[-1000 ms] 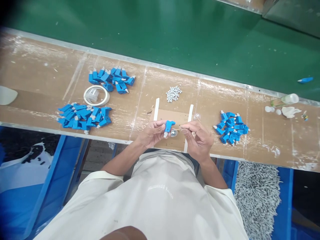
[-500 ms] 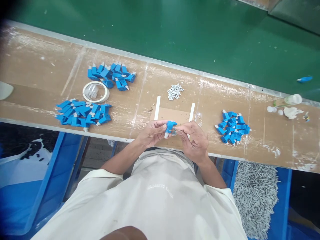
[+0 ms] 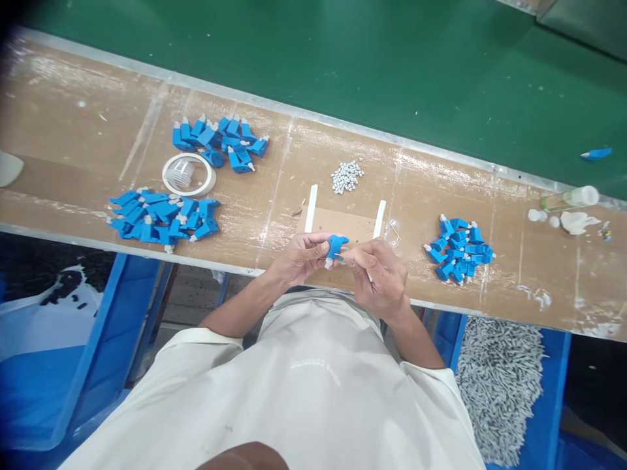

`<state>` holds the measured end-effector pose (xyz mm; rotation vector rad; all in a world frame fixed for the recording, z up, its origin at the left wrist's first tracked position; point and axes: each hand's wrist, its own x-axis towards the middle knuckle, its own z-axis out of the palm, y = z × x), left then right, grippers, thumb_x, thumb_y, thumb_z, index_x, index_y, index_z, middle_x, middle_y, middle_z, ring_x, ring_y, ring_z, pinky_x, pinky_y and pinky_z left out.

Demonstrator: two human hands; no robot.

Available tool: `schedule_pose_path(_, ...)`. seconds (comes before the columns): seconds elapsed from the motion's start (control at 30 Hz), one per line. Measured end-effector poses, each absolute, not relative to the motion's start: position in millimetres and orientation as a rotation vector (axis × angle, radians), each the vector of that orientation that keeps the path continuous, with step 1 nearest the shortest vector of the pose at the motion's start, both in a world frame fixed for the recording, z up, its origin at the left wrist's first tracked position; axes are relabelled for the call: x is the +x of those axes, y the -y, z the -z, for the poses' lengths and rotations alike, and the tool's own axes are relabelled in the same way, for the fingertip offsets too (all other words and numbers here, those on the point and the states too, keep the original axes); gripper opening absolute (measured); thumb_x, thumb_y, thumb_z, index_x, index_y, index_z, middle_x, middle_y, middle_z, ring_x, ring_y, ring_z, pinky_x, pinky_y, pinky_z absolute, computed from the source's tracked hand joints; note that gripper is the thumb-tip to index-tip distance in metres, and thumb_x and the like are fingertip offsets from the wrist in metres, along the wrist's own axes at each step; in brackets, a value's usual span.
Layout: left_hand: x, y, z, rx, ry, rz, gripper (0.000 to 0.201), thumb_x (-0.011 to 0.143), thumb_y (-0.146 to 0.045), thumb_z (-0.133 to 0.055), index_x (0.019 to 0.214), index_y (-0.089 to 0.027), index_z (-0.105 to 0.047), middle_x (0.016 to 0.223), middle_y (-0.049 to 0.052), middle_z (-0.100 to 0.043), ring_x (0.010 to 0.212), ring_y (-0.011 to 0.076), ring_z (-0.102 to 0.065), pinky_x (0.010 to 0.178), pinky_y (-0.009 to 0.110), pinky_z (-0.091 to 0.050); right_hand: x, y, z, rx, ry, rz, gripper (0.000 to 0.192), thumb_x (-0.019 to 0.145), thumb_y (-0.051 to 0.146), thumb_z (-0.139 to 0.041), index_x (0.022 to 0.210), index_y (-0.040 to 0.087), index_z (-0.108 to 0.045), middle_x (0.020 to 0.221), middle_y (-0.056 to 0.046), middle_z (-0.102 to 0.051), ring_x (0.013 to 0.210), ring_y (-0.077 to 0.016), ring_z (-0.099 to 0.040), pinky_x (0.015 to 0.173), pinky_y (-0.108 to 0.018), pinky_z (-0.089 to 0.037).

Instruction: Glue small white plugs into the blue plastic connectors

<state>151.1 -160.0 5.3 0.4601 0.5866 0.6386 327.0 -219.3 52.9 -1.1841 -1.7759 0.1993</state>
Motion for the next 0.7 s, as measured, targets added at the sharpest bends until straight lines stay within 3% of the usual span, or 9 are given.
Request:
schedule_pose_path(0.23,129.9,148.4,1.5,0.386,-0.680,-0.755,0.049,0.063,-0.033,-0.095,0.104,-0.011,-0.079,0.081,0.006,-0.075,0.066,0.0125,-0.067,0.063,0.022,-0.054,337.7,225.8,-34.1,-1.362,1.724,-0.353,0.019,0.096,0.019,-0.061,0.103,0.027,-0.077,0.086,-0.004,-0.074,0.078,-0.0197,-0.069,0.070,-0.034,-0.054)
schedule_pose_path(0.4,122.6,142.0,8.3,0.320,-0.717,-0.805,0.042,0.064,-0.028,-0.094,0.099,-0.011,-0.078,0.080,0.005,-0.074,0.063,0.0095,-0.066,0.060,0.018,-0.054,348.2,218.0,-14.8,-1.567,1.739,-0.352,0.023,0.098,0.031,-0.060,0.113,0.023,-0.076,0.082,-0.004,-0.069,0.066,-0.0173,-0.062,0.063,-0.032,-0.052)
schedule_pose_path(0.5,125.8,138.9,10.6,0.241,-0.723,-0.812,0.030,0.069,-0.023,-0.090,0.092,-0.010,-0.076,0.073,0.003,-0.071,0.060,0.0087,-0.065,0.055,0.015,-0.053,365.7,183.7,-10.3,-1.682,1.644,-0.317,0.026,0.098,0.035,-0.059,0.115,0.022,-0.074,0.086,-0.005,-0.072,0.069,-0.0180,-0.063,0.067,-0.033,-0.054)
schedule_pose_path(0.7,131.1,130.1,5.0,0.105,-0.729,-0.803,0.010,0.079,-0.014,-0.080,0.085,-0.011,-0.072,0.073,0.004,-0.073,0.057,0.0077,-0.066,0.052,0.012,-0.054,385.6,82.2,6.0,-1.808,1.769,-0.442,0.016,0.092,0.025,-0.062,0.099,0.018,-0.075,0.098,-0.011,-0.075,0.085,-0.0235,-0.069,0.086,-0.039,-0.055)
